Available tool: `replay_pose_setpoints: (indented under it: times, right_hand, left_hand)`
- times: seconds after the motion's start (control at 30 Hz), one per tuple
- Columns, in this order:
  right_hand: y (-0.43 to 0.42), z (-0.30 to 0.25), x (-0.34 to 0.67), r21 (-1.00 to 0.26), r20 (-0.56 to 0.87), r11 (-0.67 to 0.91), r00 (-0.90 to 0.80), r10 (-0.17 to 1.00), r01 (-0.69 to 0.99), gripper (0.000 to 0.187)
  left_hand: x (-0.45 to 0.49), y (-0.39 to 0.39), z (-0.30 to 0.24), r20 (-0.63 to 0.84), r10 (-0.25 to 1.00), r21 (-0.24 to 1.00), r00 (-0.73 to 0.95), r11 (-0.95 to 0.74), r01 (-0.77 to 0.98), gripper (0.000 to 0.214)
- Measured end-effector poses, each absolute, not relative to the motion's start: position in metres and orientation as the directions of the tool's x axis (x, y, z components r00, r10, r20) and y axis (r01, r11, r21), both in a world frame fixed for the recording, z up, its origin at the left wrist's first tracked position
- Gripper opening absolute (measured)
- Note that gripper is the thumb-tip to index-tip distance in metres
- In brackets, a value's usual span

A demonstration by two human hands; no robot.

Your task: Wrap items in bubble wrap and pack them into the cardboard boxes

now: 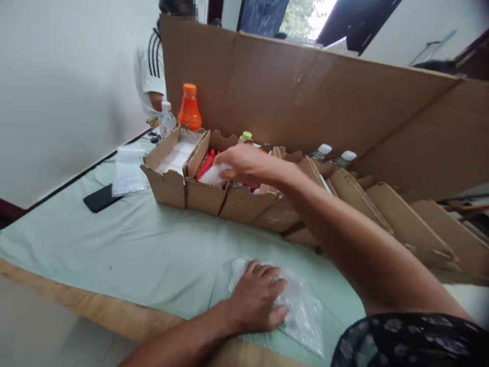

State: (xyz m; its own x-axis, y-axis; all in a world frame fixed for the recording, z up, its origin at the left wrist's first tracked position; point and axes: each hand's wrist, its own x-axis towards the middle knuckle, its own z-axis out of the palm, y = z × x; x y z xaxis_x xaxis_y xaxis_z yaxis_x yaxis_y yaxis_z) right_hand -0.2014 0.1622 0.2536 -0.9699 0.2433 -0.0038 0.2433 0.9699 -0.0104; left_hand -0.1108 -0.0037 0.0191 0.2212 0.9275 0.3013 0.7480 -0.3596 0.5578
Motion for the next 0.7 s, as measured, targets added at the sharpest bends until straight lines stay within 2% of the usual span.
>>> replay_pose_setpoints:
  times: [0.1, 0.2, 0.33, 0.5, 0.6, 0.7]
  right_hand:
    - [0.145, 0.265, -0.11, -0.167, 0.381, 0.939, -0.859, 0.342, 0.3, 0.022]
    - [0.116, 0.241, -0.012, -0.239, 0.559, 0.893, -0.698, 0.447, 0.381, 0.023]
    - [0.074, 0.164, 0.089, -0.274, 0.578, 0.74, -0.51, 0.637, 0.615, 0.02]
    - [0.032, 0.071, 0.133, -0.13, 0.643, 0.578, -0.376, 0.668, 0.805, 0.02]
    - [0.01, 0.04, 0.13, -0.145, 0.536, 0.562, -0.412, 0.737, 0.815, 0.024]
    - [0.0, 0.029, 0.13, -0.235, 0.396, 0.597, -0.485, 0.78, 0.767, 0.031]
  left_hand:
    - [-0.113, -0.007, 0.017, 0.328, 0.919, 0.572, 0.219, -0.378, 0.728, 0.047]
    - [-0.115, -0.008, 0.014, 0.411, 0.893, 0.582, 0.182, -0.411, 0.702, 0.043]
    - [-0.118, -0.011, 0.016, 0.568, 0.817, 0.557, 0.1, -0.471, 0.685, 0.036]
    - [-0.118, -0.017, 0.023, 0.674, 0.733, 0.487, 0.093, -0.535, 0.69, 0.049]
    - [-0.115, -0.019, 0.023, 0.634, 0.744, 0.428, 0.212, -0.566, 0.705, 0.061]
    - [-0.113, -0.019, 0.021, 0.491, 0.793, 0.384, 0.362, -0.569, 0.727, 0.061]
